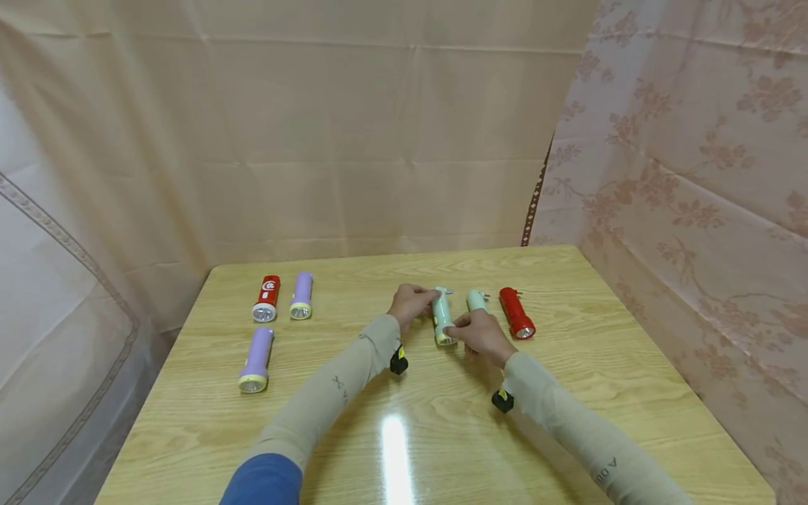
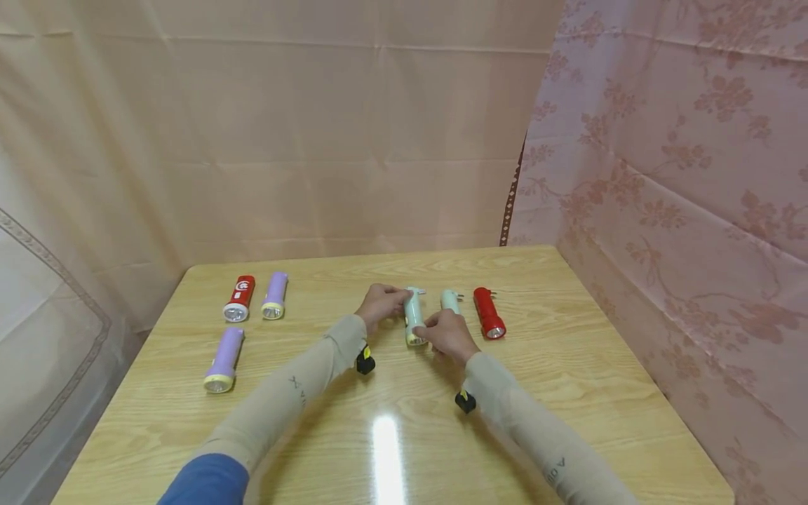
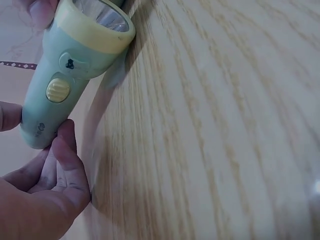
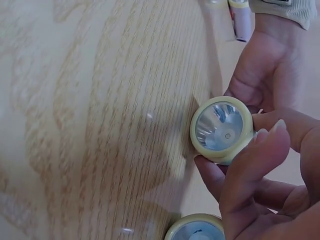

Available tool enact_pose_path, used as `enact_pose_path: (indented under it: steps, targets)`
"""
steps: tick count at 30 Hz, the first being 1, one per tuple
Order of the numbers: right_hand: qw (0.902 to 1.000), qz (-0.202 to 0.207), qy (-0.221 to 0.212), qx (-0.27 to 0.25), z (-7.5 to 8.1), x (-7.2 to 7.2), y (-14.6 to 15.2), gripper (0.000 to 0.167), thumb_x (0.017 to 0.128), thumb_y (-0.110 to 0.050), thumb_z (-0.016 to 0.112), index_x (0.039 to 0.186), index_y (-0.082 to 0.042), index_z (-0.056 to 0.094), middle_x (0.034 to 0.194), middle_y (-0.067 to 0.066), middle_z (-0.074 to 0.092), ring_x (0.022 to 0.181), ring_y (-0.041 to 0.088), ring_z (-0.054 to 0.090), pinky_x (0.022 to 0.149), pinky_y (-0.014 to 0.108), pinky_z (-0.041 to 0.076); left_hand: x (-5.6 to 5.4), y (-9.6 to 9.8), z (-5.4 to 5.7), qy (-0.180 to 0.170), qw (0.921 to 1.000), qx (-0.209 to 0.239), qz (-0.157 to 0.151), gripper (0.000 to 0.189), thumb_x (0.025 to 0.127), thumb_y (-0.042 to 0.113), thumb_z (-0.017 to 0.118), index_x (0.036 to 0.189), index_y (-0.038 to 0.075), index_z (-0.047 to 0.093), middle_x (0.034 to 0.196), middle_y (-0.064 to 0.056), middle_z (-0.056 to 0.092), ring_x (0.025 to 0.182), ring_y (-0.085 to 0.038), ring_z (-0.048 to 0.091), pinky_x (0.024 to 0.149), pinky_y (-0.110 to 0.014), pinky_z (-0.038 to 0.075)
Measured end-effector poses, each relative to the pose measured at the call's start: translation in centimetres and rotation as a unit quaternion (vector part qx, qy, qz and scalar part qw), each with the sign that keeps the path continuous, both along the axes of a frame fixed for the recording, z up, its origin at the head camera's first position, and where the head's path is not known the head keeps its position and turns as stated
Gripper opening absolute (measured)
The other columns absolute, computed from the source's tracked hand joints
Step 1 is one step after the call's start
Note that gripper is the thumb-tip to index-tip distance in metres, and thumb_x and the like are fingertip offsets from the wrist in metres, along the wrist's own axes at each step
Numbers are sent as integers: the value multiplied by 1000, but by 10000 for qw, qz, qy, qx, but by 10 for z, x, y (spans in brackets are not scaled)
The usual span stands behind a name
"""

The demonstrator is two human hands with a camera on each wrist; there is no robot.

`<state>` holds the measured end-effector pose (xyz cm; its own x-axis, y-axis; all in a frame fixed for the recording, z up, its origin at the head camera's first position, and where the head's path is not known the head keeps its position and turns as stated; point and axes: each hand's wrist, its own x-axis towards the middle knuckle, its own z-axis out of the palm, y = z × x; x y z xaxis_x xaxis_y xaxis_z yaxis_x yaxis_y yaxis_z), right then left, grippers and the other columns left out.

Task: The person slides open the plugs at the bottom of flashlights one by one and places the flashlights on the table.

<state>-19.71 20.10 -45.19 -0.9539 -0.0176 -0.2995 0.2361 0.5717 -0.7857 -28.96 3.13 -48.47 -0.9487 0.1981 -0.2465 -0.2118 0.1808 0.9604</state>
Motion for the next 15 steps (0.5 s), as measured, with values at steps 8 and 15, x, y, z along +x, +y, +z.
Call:
enact_pose_path:
  steps: [8, 15]
  targets:
    - [10000, 38, -8, -71, 2, 0, -2, 28, 98, -26, 74, 113, -2, 74, 59, 11, 61, 41, 13, 44, 41, 23, 38, 1, 0, 3, -11, 9999, -112, 25, 37, 97, 30, 73, 117, -1, 71, 111, -11, 70, 89, -21, 70, 79, -33, 59]
    - [9995, 39, 80, -288, 3, -1, 2, 28, 99, -22, 72, 116, 0, 72, 72, 17, 67, 45, 13, 49, 44, 25, 45, 6, 0, 7, 39, 9995, -220, -221, 35, 98, 25, 73, 117, -4, 70, 108, -12, 70, 90, -22, 69, 81, -35, 59]
